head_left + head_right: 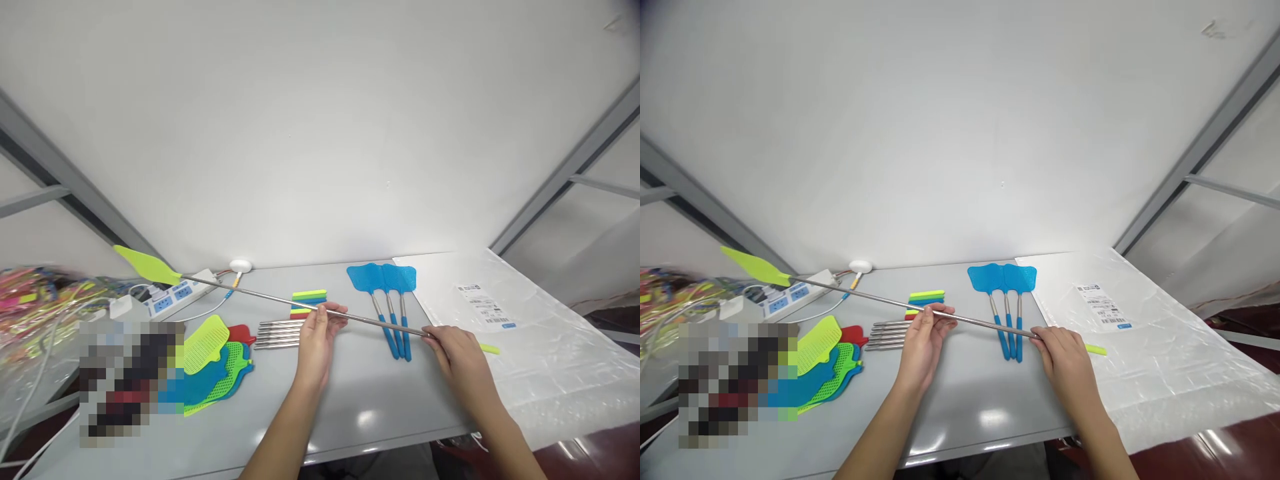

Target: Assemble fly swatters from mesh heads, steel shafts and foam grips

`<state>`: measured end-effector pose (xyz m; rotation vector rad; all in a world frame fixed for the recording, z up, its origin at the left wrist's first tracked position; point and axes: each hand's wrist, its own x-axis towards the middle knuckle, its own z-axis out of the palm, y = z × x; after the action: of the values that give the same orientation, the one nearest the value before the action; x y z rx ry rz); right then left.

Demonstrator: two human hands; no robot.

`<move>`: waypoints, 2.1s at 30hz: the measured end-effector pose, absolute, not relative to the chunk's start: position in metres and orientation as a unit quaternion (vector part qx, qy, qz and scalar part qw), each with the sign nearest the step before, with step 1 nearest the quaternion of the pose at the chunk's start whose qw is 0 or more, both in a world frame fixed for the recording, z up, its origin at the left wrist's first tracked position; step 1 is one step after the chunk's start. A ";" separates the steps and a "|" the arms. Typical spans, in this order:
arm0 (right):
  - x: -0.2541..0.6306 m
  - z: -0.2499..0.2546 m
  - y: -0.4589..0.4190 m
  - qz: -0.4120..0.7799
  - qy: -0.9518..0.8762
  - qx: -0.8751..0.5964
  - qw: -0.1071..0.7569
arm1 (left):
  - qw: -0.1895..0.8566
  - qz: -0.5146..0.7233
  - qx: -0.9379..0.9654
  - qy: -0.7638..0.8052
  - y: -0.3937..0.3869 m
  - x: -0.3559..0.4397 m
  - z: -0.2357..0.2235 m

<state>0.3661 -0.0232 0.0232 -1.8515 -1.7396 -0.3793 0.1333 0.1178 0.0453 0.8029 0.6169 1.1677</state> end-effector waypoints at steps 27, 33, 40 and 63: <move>0.279 0.017 0.008 0.012 -0.641 -0.659 0.393 | 0.604 0.453 0.571 0.323 0.093 0.136 0.047; 0.248 0.039 0.019 0.212 -0.552 -0.664 0.457 | 0.612 0.409 0.612 0.288 0.093 0.124 0.070; 0.231 0.059 0.033 0.328 -0.504 -0.623 0.500 | 0.627 0.348 0.641 0.273 0.103 0.109 0.090; 0.232 0.041 0.009 0.365 -0.539 -0.658 0.380 | 0.648 0.494 0.487 0.315 0.112 0.094 0.068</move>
<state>0.2324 0.0087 0.0407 -1.6794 -1.3758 0.9325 0.0943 0.1123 0.0678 1.1068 0.7167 1.1232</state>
